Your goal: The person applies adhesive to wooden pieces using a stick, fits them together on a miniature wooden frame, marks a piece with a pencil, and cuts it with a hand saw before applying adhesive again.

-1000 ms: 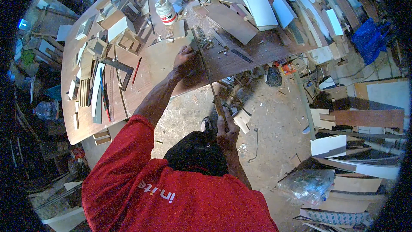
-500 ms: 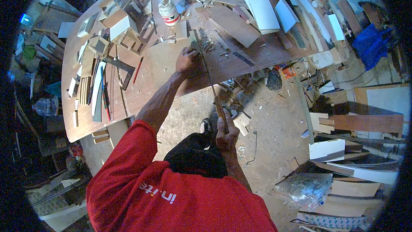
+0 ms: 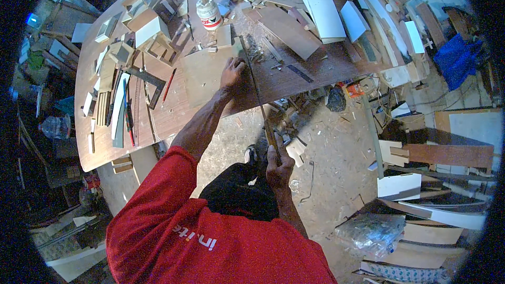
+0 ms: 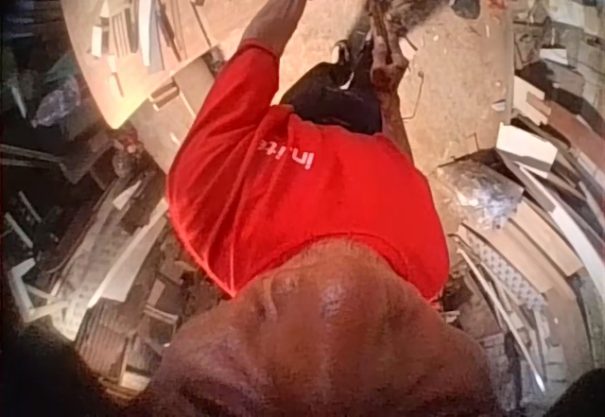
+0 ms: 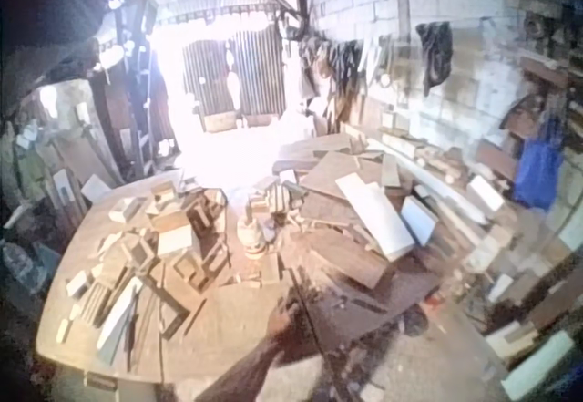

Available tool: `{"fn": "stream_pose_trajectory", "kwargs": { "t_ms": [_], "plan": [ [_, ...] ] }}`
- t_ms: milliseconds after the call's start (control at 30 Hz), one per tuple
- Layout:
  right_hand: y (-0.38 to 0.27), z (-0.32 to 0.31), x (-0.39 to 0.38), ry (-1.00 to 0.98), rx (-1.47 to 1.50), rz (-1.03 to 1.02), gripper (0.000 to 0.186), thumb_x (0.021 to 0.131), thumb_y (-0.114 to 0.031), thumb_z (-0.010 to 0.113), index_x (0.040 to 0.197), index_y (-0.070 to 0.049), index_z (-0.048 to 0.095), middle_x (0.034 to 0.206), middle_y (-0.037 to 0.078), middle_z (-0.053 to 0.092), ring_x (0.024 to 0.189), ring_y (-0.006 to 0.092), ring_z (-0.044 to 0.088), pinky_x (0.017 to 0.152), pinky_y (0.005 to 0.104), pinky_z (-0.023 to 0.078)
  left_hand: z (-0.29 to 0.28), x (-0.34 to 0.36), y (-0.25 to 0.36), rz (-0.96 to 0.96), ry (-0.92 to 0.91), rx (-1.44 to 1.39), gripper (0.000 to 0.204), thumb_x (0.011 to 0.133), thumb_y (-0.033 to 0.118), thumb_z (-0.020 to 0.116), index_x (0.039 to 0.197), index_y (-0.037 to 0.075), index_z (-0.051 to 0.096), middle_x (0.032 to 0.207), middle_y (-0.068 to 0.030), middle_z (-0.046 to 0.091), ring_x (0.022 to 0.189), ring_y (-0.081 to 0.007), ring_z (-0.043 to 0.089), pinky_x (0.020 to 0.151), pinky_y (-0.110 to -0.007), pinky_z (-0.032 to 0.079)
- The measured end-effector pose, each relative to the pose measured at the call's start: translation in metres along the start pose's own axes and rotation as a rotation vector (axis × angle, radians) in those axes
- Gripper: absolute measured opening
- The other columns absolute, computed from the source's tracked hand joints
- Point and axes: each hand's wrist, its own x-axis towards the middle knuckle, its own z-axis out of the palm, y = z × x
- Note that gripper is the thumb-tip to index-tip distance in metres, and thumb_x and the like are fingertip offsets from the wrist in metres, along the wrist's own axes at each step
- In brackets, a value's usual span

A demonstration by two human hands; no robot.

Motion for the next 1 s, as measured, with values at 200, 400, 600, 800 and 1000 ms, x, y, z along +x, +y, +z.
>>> {"fn": "stream_pose_trajectory", "kwargs": {
  "t_ms": [200,400,600,800,1000],
  "plan": [
    [-0.017,-0.001,0.002,-0.061,-0.082,0.08,0.041,0.096,-0.014,0.046,0.134,0.001,0.051,0.11,0.012,0.065,0.09,0.0158,0.06,0.077,0.0276,0.048,0.007,-0.007,-0.019,0.081,0.052,0.034,0.025,0.073,0.008,0.059,0.098,0.008,0.062,0.112,-0.013,0.057,0.104,-0.0371,0.052,0.086,-0.045,0.049],
    [0.01,-0.004,0.005,0.063,-0.029,-0.159,0.04,0.095,-0.014,0.046,0.132,0.001,0.053,0.106,0.011,0.066,0.084,0.0166,0.059,0.075,0.0284,0.048,-0.002,0.002,0.009,-0.102,-0.051,0.011,0.024,0.072,0.01,0.061,0.097,0.009,0.065,0.112,-0.0117,0.058,0.104,-0.0352,0.053,0.085,-0.044,0.049],
    [0.011,-0.018,-0.025,0.05,-0.011,-0.135,0.041,0.094,-0.017,0.048,0.131,0.0,0.054,0.105,0.011,0.065,0.083,0.015,0.058,0.071,0.0269,0.048,0.0,0.0,-0.002,-0.014,0.034,-0.006,0.023,0.072,0.012,0.063,0.094,0.009,0.066,0.103,-0.0106,0.061,0.099,-0.0337,0.055,0.085,-0.044,0.048],
    [-0.007,-0.011,0.003,0.02,-0.005,0.016,0.041,0.094,-0.018,0.049,0.13,0.001,0.054,0.11,0.014,0.065,0.092,0.018,0.06,0.079,0.0281,0.048,0.004,0.002,0.009,0.02,0.076,-0.057,0.022,0.072,0.011,0.062,0.094,0.009,0.065,0.102,-0.0106,0.062,0.099,-0.0339,0.055,0.084,-0.043,0.049],
    [-0.017,-0.025,-0.026,-0.009,0.025,0.101,0.04,0.094,-0.017,0.048,0.129,0.001,0.055,0.095,0.007,0.063,0.077,0.0105,0.055,0.068,0.0249,0.045,0.003,-0.001,-0.009,0.038,0.038,-0.016,0.021,0.072,0.009,0.061,0.093,0.009,0.064,0.107,-0.0106,0.061,0.101,-0.0341,0.055,0.084,-0.042,0.05]
  ]
}}
